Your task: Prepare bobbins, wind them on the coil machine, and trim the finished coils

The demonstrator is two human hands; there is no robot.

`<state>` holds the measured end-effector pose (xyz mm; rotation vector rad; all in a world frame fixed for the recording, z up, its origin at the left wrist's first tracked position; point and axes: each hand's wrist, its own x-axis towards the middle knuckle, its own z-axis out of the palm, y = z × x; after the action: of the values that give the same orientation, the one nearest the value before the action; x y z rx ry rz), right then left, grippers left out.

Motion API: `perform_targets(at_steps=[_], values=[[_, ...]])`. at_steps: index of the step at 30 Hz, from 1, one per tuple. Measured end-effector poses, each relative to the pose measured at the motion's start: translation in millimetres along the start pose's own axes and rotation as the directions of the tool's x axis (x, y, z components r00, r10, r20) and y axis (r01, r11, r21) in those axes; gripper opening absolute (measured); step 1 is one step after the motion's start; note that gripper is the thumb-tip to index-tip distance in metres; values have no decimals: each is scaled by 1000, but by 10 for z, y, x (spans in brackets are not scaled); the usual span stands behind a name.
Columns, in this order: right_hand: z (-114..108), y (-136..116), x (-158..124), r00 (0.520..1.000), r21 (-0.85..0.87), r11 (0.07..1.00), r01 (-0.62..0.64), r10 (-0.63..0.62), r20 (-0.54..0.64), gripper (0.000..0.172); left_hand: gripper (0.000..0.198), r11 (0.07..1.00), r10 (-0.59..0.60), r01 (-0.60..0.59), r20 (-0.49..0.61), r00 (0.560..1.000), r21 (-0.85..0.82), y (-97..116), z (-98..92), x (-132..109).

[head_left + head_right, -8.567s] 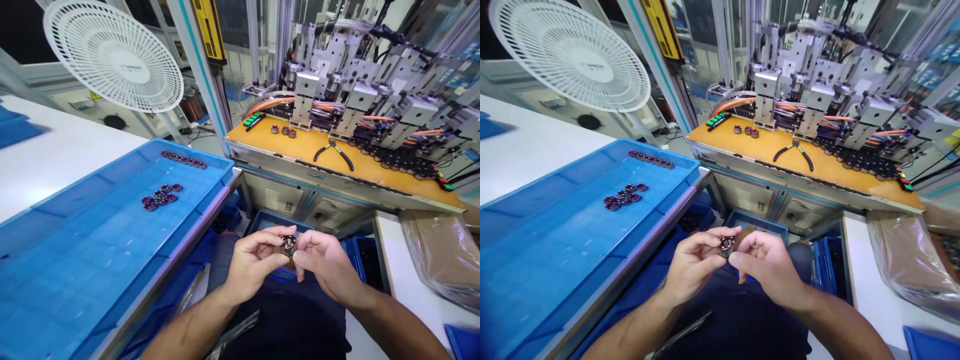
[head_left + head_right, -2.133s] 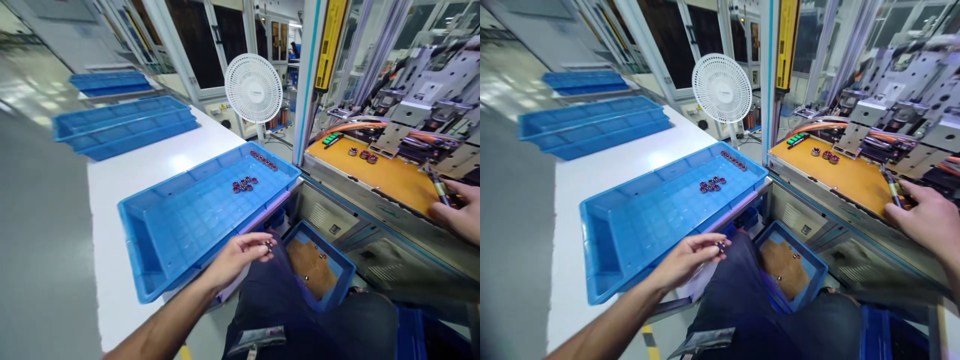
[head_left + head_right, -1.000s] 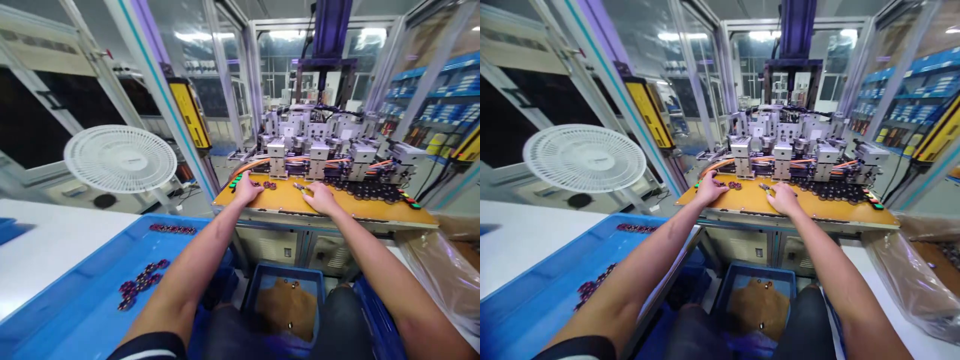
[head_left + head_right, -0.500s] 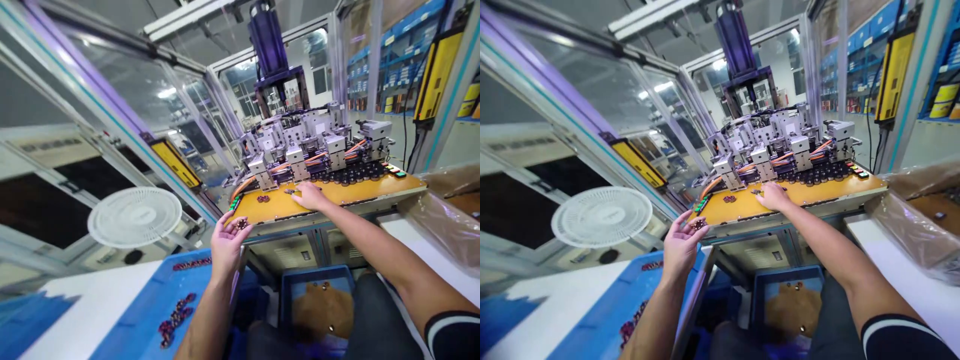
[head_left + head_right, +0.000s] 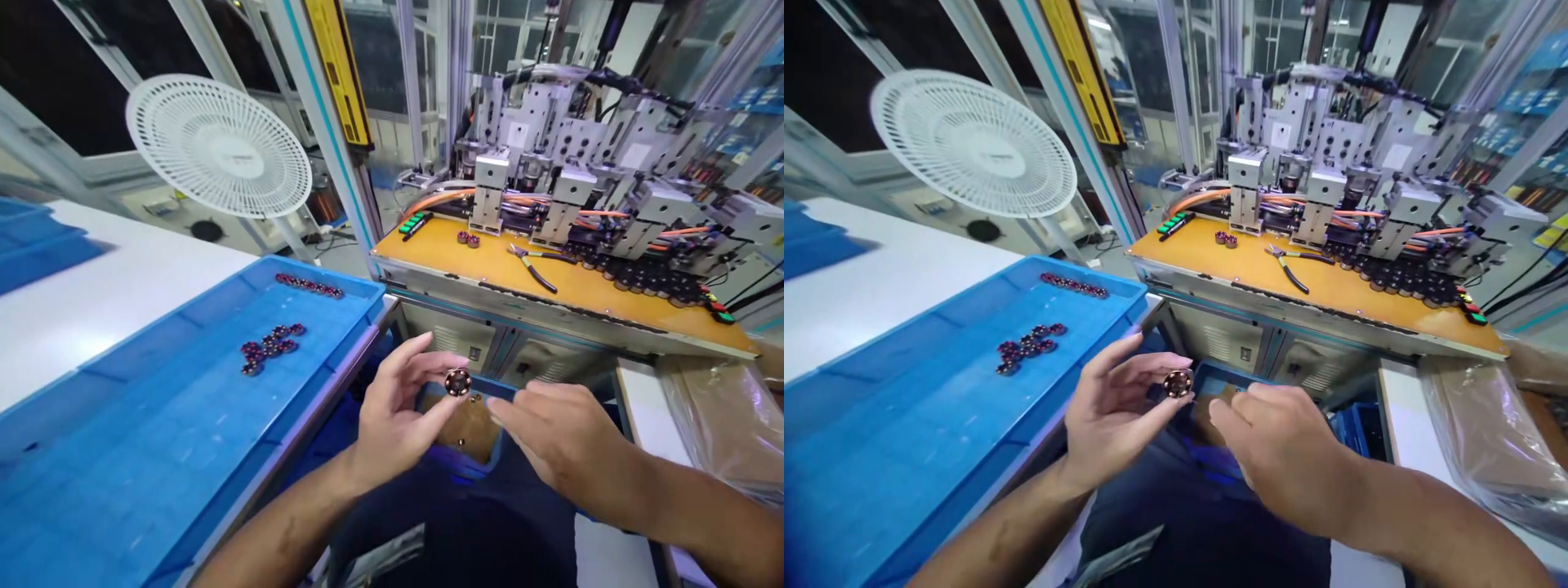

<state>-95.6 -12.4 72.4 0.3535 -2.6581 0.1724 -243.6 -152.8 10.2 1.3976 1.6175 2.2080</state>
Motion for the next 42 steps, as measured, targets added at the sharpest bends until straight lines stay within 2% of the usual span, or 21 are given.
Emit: perform_targets(at_steps=[4,6,7,9,11,13,14,16,20,23,25,29,32,34,36,39,42], values=[[32,6,-107,997,317,947,-43,21,72,22,78,970,-139,140,18,990,-200,-8,-15,-37],[67,16,-150,988,490,860,-144,96,121,14,76,961,-147,152,37,988,-231,-23,-30,-79],[96,22,-161,975,566,794,-222,174,139,16,76,964,-136,143,49,990,-223,-30,-36,-107],[177,25,-157,905,707,590,-390,387,176,25,74,976,-97,112,86,992,-188,-35,-42,-173],[278,1,-113,786,820,318,-476,572,234,28,72,986,-58,78,142,988,-145,-28,-37,-236],[380,-49,-43,698,881,74,-468,642,317,27,72,994,-38,57,203,979,-90,-13,-17,-280],[428,-81,-9,680,893,-9,-450,645,350,27,73,997,-39,54,220,975,-62,-5,-2,-293],[521,-149,33,666,902,-90,-422,645,376,27,76,998,-44,51,203,978,-30,7,32,-301],[704,-273,-54,637,945,-137,-296,709,303,24,76,988,-97,107,91,991,-112,7,74,-271],[770,-313,-176,611,955,-177,-237,737,288,21,74,961,-170,183,79,982,-208,0,60,-265],[749,-305,-212,626,950,-189,-248,718,306,16,78,959,-165,186,109,980,-214,0,47,-284],[669,-278,-206,671,945,-161,-284,670,316,15,84,966,-117,160,206,972,-205,33,52,-339],[672,-291,-256,656,946,-160,-283,687,313,17,77,927,-203,262,226,953,-268,80,53,-347],[665,-291,-309,653,945,-154,-289,690,312,17,64,870,-288,367,266,920,-329,106,35,-335],[612,-270,-330,682,946,-103,-308,669,295,18,48,821,-343,443,308,887,-359,119,6,-319],[466,-226,-261,726,919,31,-392,624,289,23,35,812,-376,483,339,863,-329,117,-23,-300],[353,-208,-150,716,853,109,-511,602,352,26,37,816,-384,492,352,854,-302,96,-10,-299]])
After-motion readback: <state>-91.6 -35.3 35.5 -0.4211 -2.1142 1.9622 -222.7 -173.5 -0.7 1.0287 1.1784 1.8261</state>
